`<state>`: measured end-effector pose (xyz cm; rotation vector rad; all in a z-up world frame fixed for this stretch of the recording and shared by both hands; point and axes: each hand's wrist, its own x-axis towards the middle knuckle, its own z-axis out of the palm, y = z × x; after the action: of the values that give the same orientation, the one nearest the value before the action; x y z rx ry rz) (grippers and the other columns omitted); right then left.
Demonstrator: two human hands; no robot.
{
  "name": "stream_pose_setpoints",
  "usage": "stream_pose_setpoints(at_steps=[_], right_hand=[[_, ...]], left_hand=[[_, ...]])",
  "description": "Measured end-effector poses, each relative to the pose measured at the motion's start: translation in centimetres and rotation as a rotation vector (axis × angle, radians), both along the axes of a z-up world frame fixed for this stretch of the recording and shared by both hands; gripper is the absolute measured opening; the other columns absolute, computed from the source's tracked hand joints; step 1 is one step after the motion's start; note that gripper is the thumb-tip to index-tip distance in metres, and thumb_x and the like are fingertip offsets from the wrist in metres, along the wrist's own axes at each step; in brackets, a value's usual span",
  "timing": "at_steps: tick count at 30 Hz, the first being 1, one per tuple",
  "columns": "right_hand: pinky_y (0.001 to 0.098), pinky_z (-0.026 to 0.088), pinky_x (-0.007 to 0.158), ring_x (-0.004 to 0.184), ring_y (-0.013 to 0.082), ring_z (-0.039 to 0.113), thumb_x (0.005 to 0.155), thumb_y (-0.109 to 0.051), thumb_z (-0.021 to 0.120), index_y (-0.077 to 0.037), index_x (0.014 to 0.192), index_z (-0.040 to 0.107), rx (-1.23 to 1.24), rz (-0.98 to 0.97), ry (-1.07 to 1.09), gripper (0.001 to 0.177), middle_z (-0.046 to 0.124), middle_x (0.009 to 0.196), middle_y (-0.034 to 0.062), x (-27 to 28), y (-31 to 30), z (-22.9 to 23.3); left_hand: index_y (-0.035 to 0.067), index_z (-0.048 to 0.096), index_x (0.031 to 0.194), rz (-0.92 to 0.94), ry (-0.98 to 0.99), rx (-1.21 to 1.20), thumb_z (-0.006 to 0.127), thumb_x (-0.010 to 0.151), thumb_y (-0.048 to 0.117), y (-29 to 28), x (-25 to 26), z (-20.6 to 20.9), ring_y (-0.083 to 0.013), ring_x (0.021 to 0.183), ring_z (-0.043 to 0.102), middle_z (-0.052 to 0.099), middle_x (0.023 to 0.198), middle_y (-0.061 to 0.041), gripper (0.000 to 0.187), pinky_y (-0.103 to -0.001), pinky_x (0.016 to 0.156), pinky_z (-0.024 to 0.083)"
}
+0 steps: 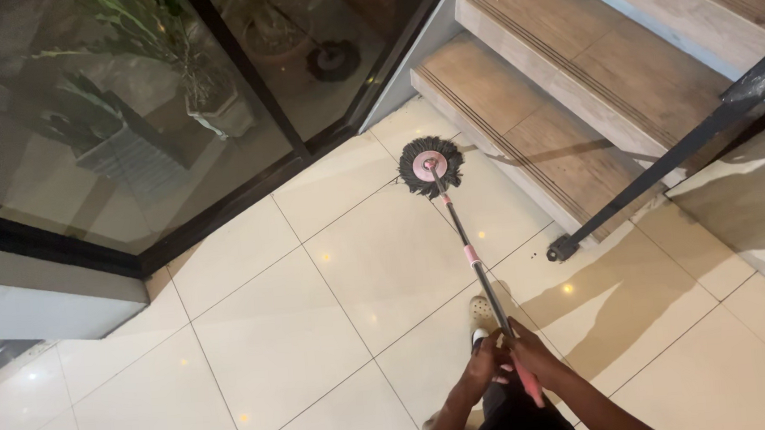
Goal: The person mops a tiled floor using a spin mop by pushing the mop head across the tiles near glass doors and a staircase.
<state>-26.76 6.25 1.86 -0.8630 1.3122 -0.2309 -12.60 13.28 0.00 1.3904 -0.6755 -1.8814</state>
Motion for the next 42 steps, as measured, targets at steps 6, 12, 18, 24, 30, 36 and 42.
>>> stream_pose_setpoints(at_steps=[6, 12, 18, 24, 30, 36, 42], right_hand=[[0.0389, 0.061, 0.075, 0.085, 0.0250, 0.066, 0.103, -0.013, 0.043, -0.011, 0.159, 0.028, 0.031, -0.037, -0.153, 0.059, 0.060, 0.098, 0.0140, -0.4, -4.5, -0.3], [0.0370, 0.061, 0.069, 0.079, 0.0225, 0.067, 0.105, -0.016, 0.048, -0.009, 0.157, 0.032, -0.114, 0.057, -0.114, 0.055, 0.064, 0.091, 0.0094, 2.5, -14.8, -1.4], [0.0373, 0.056, 0.055, 0.062, 0.0220, 0.062, 0.105, -0.020, 0.048, -0.015, 0.159, 0.032, -0.310, 0.280, 0.178, 0.057, 0.065, 0.084, 0.0088, 5.3, -26.0, -2.2], [0.0361, 0.052, 0.045, 0.053, 0.0175, 0.055, 0.105, -0.029, 0.048, -0.022, 0.160, 0.035, -0.133, 0.179, 0.098, 0.057, 0.061, 0.084, 0.0078, 6.3, -33.0, -2.3], [0.0355, 0.044, 0.047, 0.052, 0.0174, 0.044, 0.105, -0.033, 0.049, -0.041, 0.159, 0.029, 0.117, 0.033, 0.067, 0.058, 0.050, 0.068, 0.0083, 3.5, -30.8, -1.7], [0.0328, 0.038, 0.046, 0.051, 0.0160, 0.042, 0.104, -0.037, 0.053, -0.037, 0.158, 0.038, 0.103, -0.004, 0.025, 0.056, 0.045, 0.062, 0.0043, -3.7, -20.8, -1.0], [0.0318, 0.036, 0.047, 0.055, 0.0146, 0.040, 0.103, -0.037, 0.055, -0.042, 0.161, 0.035, 0.171, -0.028, 0.063, 0.062, 0.044, 0.068, 0.0031, -11.9, -8.3, 0.8]], left_hand=[[0.008, 0.049, 0.152, 0.030, -0.072, -0.053, 0.030, 0.108, 0.041, -5.3, 0.4, -0.6, -0.0214, 0.086, 0.072, 0.074, 0.111, -0.016, 0.058, -0.031, 0.070, 0.060], [0.002, 0.057, 0.141, 0.258, -0.233, -0.116, 0.050, 0.106, 0.020, -13.2, 0.9, 0.5, -0.0181, 0.081, 0.077, 0.077, 0.096, -0.014, 0.040, -0.032, 0.074, 0.063], [0.007, 0.054, 0.145, 0.382, -0.381, -0.216, 0.052, 0.102, 0.016, -20.3, 1.4, 4.6, -0.0193, 0.082, 0.073, 0.075, 0.092, -0.013, 0.044, -0.034, 0.077, 0.059], [0.013, 0.049, 0.152, 0.341, -0.534, -0.217, 0.055, 0.101, 0.019, -22.8, 0.8, 3.6, -0.0225, 0.088, 0.069, 0.069, 0.109, -0.015, 0.051, -0.038, 0.082, 0.058], [0.015, 0.048, 0.153, 0.277, -0.532, -0.280, 0.055, 0.104, 0.026, -19.5, -1.4, 3.2, -0.0278, 0.105, 0.072, 0.063, 0.136, -0.017, 0.050, -0.039, 0.091, 0.057], [0.016, 0.051, 0.151, 0.229, -0.536, -0.332, 0.057, 0.102, 0.025, -12.2, -3.5, 2.9, -0.0315, 0.112, 0.071, 0.064, 0.137, -0.018, 0.050, -0.040, 0.094, 0.057], [0.021, 0.050, 0.152, 0.017, -0.471, -0.254, 0.057, 0.102, 0.028, -4.8, -6.9, 1.3, -0.0301, 0.116, 0.070, 0.063, 0.142, -0.017, 0.051, -0.040, 0.097, 0.056]])
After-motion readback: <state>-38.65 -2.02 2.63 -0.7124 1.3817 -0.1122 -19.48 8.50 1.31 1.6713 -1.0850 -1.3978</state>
